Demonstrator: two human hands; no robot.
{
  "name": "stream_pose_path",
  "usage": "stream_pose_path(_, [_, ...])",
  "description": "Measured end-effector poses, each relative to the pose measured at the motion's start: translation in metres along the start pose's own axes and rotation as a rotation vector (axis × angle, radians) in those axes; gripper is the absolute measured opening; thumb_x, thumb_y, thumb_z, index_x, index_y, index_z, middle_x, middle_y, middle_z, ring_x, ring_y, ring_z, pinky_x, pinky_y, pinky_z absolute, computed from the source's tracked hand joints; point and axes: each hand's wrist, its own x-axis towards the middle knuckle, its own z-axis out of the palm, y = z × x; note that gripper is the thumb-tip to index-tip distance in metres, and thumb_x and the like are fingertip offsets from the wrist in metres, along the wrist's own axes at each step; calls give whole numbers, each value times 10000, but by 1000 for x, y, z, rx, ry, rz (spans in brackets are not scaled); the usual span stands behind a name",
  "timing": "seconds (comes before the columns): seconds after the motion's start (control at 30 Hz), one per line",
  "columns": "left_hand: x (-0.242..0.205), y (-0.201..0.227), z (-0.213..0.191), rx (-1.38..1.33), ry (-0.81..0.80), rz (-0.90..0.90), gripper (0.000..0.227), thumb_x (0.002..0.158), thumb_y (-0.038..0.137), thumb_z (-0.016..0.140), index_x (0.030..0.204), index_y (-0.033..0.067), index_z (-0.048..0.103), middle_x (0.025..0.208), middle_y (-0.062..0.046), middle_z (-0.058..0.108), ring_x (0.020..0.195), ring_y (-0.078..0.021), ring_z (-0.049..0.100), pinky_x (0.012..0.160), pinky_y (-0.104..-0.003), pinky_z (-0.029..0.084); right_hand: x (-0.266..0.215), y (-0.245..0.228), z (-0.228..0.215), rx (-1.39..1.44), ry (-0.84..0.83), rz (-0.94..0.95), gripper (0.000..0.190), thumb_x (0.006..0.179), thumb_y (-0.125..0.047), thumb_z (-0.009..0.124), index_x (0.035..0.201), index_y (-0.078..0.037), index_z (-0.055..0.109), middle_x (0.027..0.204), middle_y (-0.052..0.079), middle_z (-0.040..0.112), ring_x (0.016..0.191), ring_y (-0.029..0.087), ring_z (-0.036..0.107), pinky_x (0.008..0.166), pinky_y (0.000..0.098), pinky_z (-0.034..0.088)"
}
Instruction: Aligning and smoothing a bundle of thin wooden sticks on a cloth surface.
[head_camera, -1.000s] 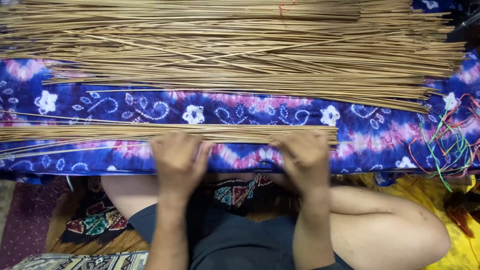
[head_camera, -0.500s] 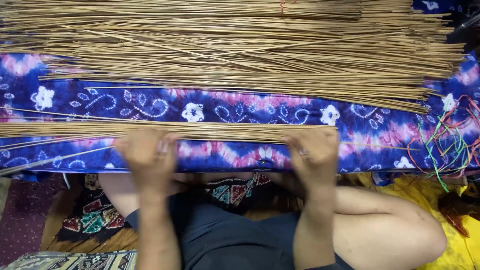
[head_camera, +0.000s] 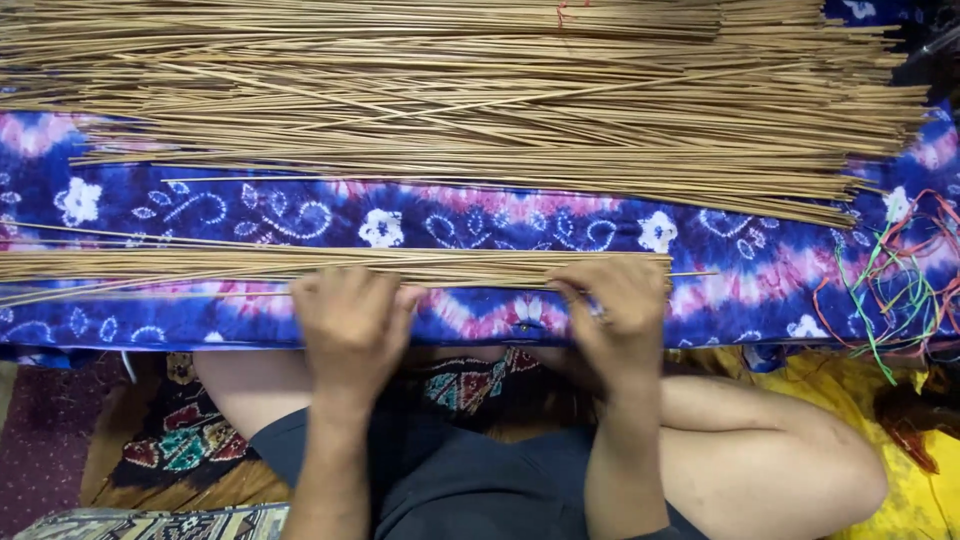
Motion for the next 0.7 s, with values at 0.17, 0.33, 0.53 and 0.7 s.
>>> stream_pose_path(0.17, [-12,-43,-7,65,7,-76,357,1025,444,736,846,147,647,752,-36,495,761,-297,529,844,-454,384,-10,34,-18,-125,9,3,28,960,-201,796,973,-194,772,874,-34,748,824,249,672,877,380,439])
stream_pose_path(0.33, [-6,8,13,-13,1,-37,402,956,477,741,745,167,595,688,-8,478,693,-268,522,777,-441,382,-8,3,21,-19,-9,-40,40,910,-210,806,922,-188,775,829,-49,754,787,223,690,867,382,462])
stream_pose_path(0.53, [-3,-36,-17,-6,-11,-57,272,961,358,809,880,126,691,732,-58,548,750,-308,566,829,-445,398,-15,46,-23,-161,18,-35,54,958,-191,791,912,-203,765,834,-54,740,786,237,671,832,384,435])
stream_pose_path(0.7, [-19,-41,5,76,5,-94,412,1005,470,754,777,159,608,696,-21,487,716,-283,522,794,-453,397,-16,40,-9,-179,2,-29,73,962,-192,777,892,-198,757,814,-56,733,785,241,667,844,388,449])
